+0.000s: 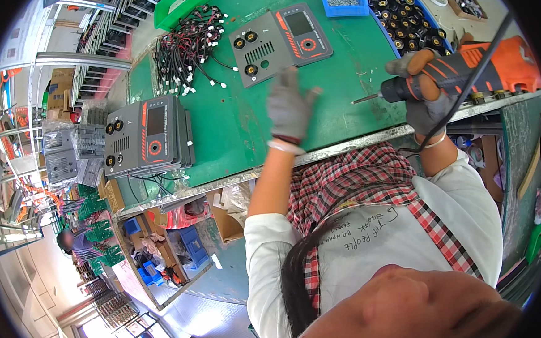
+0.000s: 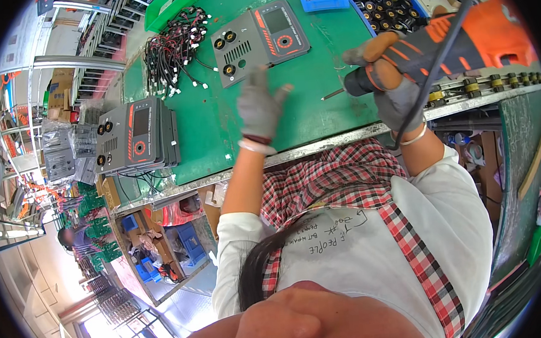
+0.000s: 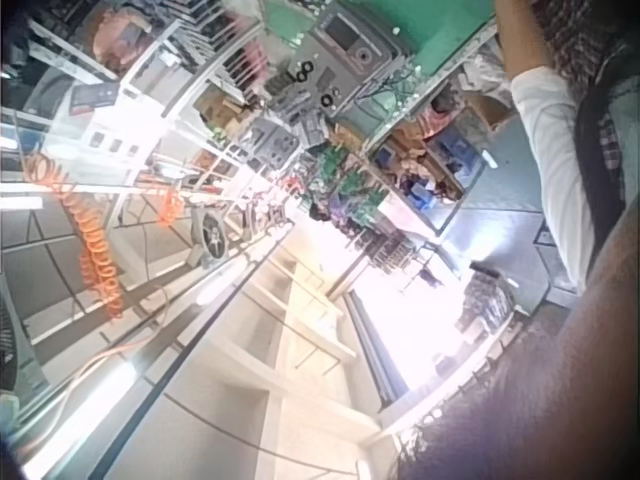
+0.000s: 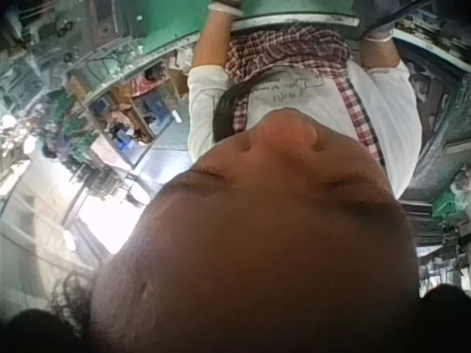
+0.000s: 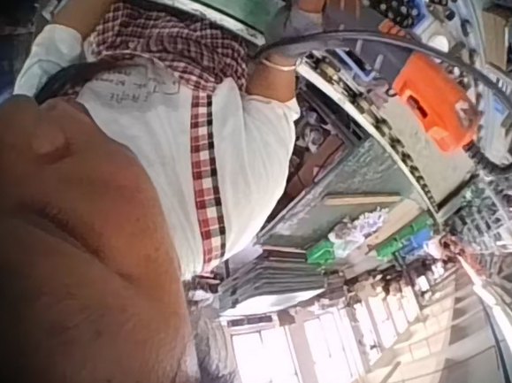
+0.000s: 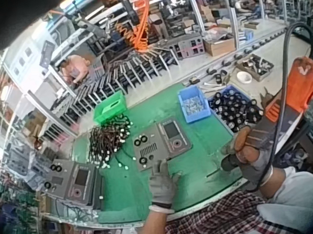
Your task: Assembling solar charge controllers using an electric screwdriver to attach plastic components and screws.
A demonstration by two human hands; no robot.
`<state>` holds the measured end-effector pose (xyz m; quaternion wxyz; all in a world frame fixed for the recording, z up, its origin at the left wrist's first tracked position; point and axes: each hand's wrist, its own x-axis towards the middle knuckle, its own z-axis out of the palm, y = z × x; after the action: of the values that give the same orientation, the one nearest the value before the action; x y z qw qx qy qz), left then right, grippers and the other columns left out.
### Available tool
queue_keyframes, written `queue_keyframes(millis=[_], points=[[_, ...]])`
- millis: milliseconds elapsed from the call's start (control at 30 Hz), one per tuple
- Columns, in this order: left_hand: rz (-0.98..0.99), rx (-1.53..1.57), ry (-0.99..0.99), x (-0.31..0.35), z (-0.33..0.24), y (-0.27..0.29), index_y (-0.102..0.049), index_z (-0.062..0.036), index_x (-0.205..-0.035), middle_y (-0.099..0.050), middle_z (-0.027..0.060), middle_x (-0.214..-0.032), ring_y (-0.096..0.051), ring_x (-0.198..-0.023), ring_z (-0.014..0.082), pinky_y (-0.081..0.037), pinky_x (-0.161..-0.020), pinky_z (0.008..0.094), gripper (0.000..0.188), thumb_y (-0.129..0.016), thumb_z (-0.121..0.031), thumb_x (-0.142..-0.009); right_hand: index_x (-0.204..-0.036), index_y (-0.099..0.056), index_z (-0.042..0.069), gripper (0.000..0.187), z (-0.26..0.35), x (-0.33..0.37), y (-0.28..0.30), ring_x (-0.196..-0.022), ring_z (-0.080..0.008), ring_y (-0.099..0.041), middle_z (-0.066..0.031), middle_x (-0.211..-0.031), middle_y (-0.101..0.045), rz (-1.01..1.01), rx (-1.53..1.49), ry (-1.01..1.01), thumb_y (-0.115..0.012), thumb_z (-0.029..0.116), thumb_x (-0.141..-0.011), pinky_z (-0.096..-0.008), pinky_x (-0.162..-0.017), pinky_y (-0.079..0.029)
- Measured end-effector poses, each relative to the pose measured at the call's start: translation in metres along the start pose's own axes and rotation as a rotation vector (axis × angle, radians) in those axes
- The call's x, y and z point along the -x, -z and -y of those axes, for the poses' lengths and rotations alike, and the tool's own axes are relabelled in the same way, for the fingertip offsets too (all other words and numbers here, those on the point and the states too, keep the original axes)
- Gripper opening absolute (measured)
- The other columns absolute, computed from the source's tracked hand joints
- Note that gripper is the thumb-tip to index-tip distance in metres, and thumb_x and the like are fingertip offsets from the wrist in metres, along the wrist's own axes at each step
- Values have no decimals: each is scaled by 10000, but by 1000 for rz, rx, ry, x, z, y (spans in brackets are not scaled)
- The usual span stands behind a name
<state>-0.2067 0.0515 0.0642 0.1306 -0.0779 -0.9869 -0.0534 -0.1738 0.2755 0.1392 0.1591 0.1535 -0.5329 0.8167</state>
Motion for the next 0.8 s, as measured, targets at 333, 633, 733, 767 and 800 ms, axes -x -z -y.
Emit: queue_keyframes(millis=[333,633,733,767,800], points=[[449,-95,152,-67,100,-7,-476,-87,-1054,-465,110,-1089,-541,-940,288,-474,-725,370,557,-680,-425,-661,-799,-470,31,269,19,-6,-10,-739,-212,-511,-76,-744,-468,-112,-30,117,-591,262,-733,-402,-752,-440],[260,192,-124,26,117,30,-483,-75,-949,-513,89,-920,-555,-817,296,-470,-616,398,477,-697,-354,-627,-1353,-48,286,743,38,-6,-6,-697,-160,-411,-37,-811,-394,-34,-187,242,-519,208,-784,-414,-716,-388],[264,215,-287,72,123,44,-494,-79,-957,-515,72,-915,-548,-823,267,-469,-610,382,452,-690,-299,-614,-1289,-259,169,570,32,-7,-13,-714,-165,-426,-45,-806,-407,-36,-384,259,-513,226,-781,-389,-726,-399],[262,197,-268,87,126,46,-494,-79,-957,-515,72,-915,-548,-823,267,-469,-610,382,452,-690,-299,-614,-1289,-259,169,570,28,-7,-16,-714,-165,-426,-45,-806,-407,-27,-407,253,-513,226,-781,-389,-726,-399],[221,178,-360,102,128,42,-501,-83,-974,-517,64,-928,-540,-848,255,-464,-667,375,452,-677,-294,-616,-1161,-352,108,445,23,-6,-20,-725,-170,-436,-50,-793,-417,-23,-362,189,-522,243,-772,-387,-737,-402]])
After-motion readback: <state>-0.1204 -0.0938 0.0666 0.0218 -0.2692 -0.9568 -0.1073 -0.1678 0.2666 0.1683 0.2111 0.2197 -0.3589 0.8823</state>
